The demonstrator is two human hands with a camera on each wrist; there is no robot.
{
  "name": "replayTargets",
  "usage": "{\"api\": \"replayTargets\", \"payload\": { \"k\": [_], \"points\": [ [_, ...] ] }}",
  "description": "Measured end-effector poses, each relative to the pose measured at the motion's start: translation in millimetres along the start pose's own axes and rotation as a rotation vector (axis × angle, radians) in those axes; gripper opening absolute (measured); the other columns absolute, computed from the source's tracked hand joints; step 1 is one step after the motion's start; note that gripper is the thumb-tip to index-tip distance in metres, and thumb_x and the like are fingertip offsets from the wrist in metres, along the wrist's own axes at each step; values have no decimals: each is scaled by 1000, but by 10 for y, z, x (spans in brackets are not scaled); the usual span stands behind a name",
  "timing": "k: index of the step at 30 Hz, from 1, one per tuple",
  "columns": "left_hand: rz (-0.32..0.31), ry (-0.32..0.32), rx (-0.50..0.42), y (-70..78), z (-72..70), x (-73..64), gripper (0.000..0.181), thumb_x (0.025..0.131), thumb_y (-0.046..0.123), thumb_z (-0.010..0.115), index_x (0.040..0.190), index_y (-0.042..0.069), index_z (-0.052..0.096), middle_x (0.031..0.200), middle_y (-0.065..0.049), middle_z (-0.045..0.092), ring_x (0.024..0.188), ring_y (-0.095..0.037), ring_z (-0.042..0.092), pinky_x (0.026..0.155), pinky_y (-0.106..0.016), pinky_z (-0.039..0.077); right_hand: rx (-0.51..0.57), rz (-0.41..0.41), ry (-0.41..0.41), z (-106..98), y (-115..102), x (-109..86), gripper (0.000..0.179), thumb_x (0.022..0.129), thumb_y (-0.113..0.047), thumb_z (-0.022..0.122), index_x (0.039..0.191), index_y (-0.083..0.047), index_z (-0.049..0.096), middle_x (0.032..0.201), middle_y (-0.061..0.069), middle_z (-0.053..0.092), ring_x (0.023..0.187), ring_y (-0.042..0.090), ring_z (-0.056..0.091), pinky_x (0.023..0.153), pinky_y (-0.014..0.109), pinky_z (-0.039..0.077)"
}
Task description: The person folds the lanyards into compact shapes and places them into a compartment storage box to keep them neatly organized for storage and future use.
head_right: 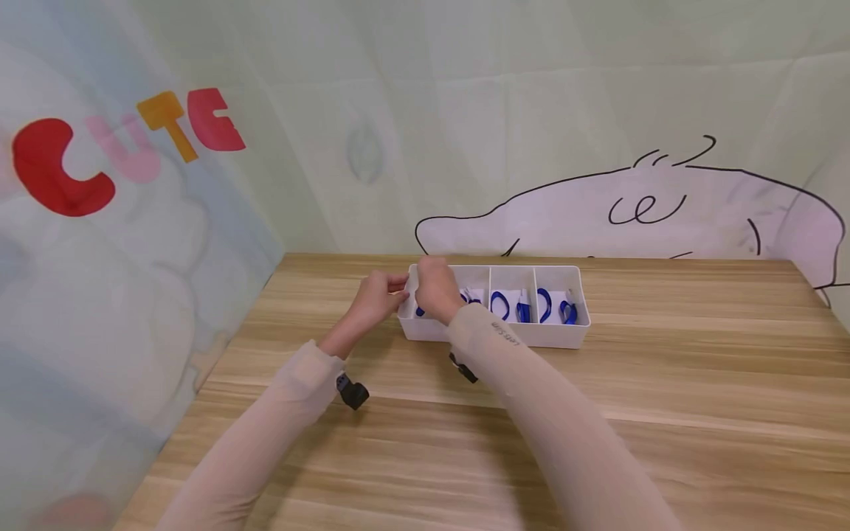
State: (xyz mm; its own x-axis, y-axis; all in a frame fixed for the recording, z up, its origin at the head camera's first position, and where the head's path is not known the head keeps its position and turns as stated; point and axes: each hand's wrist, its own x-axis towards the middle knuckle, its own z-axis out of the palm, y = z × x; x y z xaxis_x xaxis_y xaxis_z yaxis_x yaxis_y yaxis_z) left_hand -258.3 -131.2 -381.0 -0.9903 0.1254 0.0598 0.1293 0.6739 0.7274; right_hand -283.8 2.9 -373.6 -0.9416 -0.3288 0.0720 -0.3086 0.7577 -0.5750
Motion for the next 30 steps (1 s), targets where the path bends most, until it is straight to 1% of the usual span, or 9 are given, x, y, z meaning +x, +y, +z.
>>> {"api": "replayTargets", "payload": {
  "k": [3, 6, 9, 11, 14, 16, 21, 27, 30],
  "points": [
    [-14, 0, -1, 1, -4, 0, 37, 92, -9, 62, 129, -10, 59, 121, -24, 65, 115, -31, 63, 95, -36, 53, -8, -10, -2, 28, -5, 13, 17, 77, 15, 64, 75, 0, 57, 73, 8, 56, 65, 21, 52, 55, 27, 45],
    [-16, -4, -2, -2, -10, -2, 37, 93, -9, 62, 129, -9, 60, 122, -23, 64, 115, -31, 63, 95, -36, 53, -34, -19, -12, 53, -15, 12, 16, 79, 17, 61, 79, 1, 58, 78, 11, 60, 66, 22, 54, 57, 29, 49],
    [-20, -8, -5, -2, -14, -8, 37, 93, -8, 62, 129, -8, 60, 123, -23, 64, 116, -31, 63, 95, -37, 53, -94, -64, -1, 97, -15, 9, 14, 81, 17, 60, 81, 3, 59, 83, 15, 63, 72, 24, 58, 63, 34, 52],
    [-22, -8, -9, 1, -16, -12, 37, 93, -8, 62, 129, -8, 60, 123, -24, 64, 116, -31, 63, 95, -37, 53, -142, -110, 22, 135, -10, 8, 12, 81, 16, 60, 82, 4, 60, 86, 18, 65, 77, 26, 61, 68, 37, 53],
    [-19, -1, -5, 1, -17, -17, 37, 92, -8, 63, 129, -8, 61, 122, -23, 65, 114, -31, 64, 95, -37, 53, -178, -143, 50, 187, -1, 13, 11, 81, 15, 61, 83, 5, 61, 87, 19, 67, 82, 30, 64, 72, 40, 55],
    [-12, 5, -1, 1, -14, -16, 37, 91, -9, 63, 128, -8, 61, 120, -23, 65, 114, -31, 64, 95, -36, 53, -185, -145, 58, 212, -1, 16, 11, 81, 15, 60, 84, 5, 62, 88, 19, 67, 82, 31, 64, 72, 41, 55],
    [3, 10, -16, -10, -2, -8, 37, 89, -12, 62, 126, -9, 62, 118, -24, 65, 113, -32, 64, 94, -36, 53, -206, -120, 44, 250, -23, 9, 11, 84, 15, 59, 86, 6, 62, 90, 20, 67, 83, 30, 65, 72, 40, 55],
    [19, 15, -9, -16, 1, 3, 36, 89, -12, 62, 124, -7, 65, 116, -22, 67, 111, -31, 65, 93, -35, 54, -246, -106, 55, 276, -43, 17, 8, 84, 12, 62, 84, 4, 63, 90, 20, 67, 87, 36, 67, 74, 43, 57],
    [23, 10, -13, -16, -1, 4, 36, 89, -12, 61, 125, -7, 65, 116, -22, 67, 111, -31, 65, 94, -36, 54, -246, -81, 41, 277, -47, 33, 7, 84, 11, 63, 86, 4, 65, 93, 21, 68, 88, 37, 67, 76, 44, 58]
  ]
}}
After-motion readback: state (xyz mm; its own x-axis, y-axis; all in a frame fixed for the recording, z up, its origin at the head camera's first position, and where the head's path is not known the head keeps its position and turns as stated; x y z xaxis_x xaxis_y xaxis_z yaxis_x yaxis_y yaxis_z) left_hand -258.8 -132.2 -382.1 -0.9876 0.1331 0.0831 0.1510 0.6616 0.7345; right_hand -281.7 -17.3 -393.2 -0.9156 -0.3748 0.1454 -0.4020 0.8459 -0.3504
